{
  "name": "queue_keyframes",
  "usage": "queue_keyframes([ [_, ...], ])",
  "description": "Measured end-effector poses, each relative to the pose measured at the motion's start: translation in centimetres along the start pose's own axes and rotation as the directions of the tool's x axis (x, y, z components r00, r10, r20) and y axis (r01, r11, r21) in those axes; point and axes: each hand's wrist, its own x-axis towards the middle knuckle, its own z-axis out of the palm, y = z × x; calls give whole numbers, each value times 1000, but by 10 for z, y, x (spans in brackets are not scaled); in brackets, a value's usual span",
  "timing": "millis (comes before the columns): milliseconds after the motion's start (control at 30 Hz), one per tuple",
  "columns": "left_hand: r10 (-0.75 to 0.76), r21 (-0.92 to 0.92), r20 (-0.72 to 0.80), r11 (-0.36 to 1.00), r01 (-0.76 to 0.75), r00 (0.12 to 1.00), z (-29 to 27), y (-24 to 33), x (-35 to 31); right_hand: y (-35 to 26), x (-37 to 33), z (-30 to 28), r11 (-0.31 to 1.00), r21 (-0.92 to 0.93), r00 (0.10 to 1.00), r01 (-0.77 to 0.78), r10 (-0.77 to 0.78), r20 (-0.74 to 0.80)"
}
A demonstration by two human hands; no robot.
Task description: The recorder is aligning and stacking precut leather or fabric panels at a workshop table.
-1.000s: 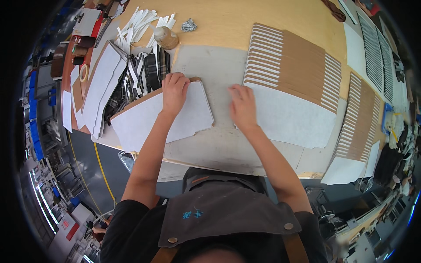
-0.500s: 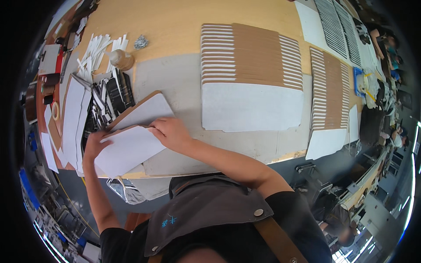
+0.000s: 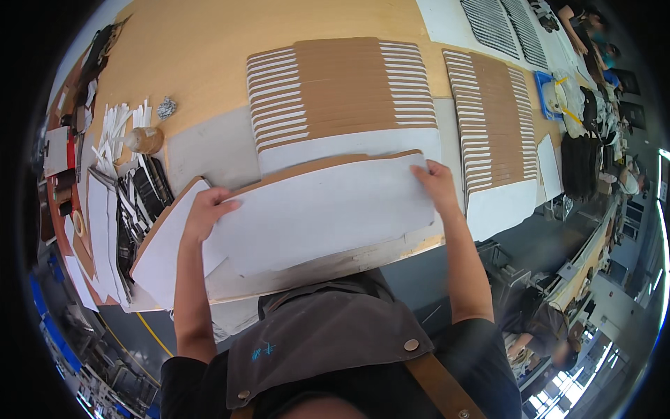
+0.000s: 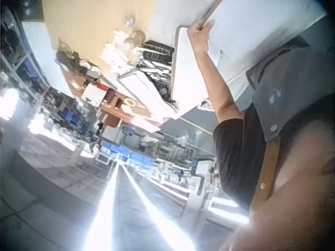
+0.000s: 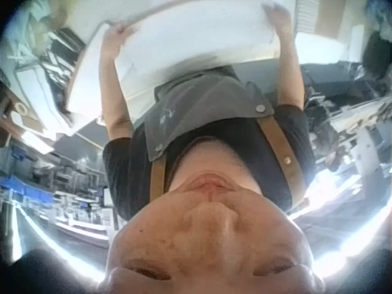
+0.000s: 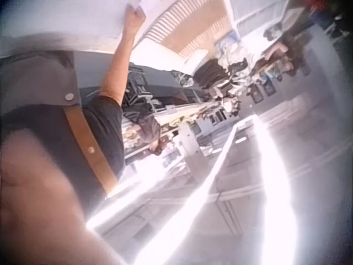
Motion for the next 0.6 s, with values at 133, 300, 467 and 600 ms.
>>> queue_keyframes([
  [133,34,-51,-45,998,-37,998,50,0,59,10,39,-39,999,-33,998,-20,18,-68],
  [300,-106,-63,-133,993,98,985,67,4,62,44,76,-62,973,-229,990,9,-41,-136],
  [467,-138,-41,-129,990,134,982,62,-13,57,23,72,-50,995,-97,991,2,-14,-131],
  [600,-102,37,-205,993,112,973,69,-13,64,32,85,-58,966,-259,990,7,-43,-133],
])
